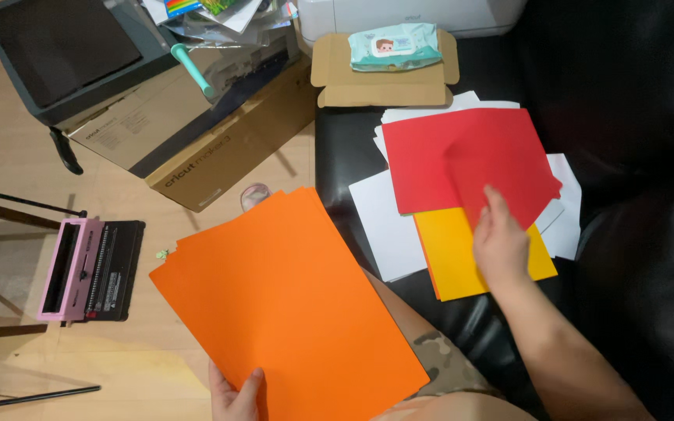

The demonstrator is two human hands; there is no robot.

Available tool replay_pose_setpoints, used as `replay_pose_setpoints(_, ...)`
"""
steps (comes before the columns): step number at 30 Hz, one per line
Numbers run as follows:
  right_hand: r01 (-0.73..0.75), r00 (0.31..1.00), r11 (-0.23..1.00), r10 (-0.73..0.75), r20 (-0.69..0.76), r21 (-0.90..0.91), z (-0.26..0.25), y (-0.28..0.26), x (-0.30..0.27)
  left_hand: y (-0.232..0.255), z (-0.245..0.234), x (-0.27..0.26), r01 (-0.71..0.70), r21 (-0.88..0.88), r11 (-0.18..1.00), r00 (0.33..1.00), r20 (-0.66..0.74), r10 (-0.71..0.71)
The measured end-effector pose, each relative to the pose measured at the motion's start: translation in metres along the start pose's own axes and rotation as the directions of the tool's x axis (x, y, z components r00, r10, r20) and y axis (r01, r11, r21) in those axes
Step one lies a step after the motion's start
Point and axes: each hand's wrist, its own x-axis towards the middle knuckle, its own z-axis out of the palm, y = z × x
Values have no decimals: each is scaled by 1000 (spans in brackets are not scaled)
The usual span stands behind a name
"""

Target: The person organizes various paper and vinyl craft supplies by handling rolls of foil and vinyl, moving them between a couch and a storage bin on a desk, and then sorting through a stack of colored cardstock sheets.

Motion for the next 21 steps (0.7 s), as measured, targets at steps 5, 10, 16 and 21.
replay_pose_setpoints(5, 59, 996, 993, -66, -61, -101, 19, -13, 50, 0, 7, 0, -10, -35, 999, 1000, -5, 10)
replay_pose_setpoints(10, 191, 975, 903, -130, 180, -385, 148, -9, 89, -29, -9, 14, -99, -72, 992, 994, 29, 102)
replay_pose_setpoints(16, 215, 909, 882, -24, 417, -419, 182, -40, 70, -32, -7, 16, -238, 79, 968, 971, -4, 239)
replay_pose_setpoints(21, 131, 885, 934, 41, 464, -332, 164, -24, 82, -66, -43, 57, -348, -16, 937, 933, 96, 348)
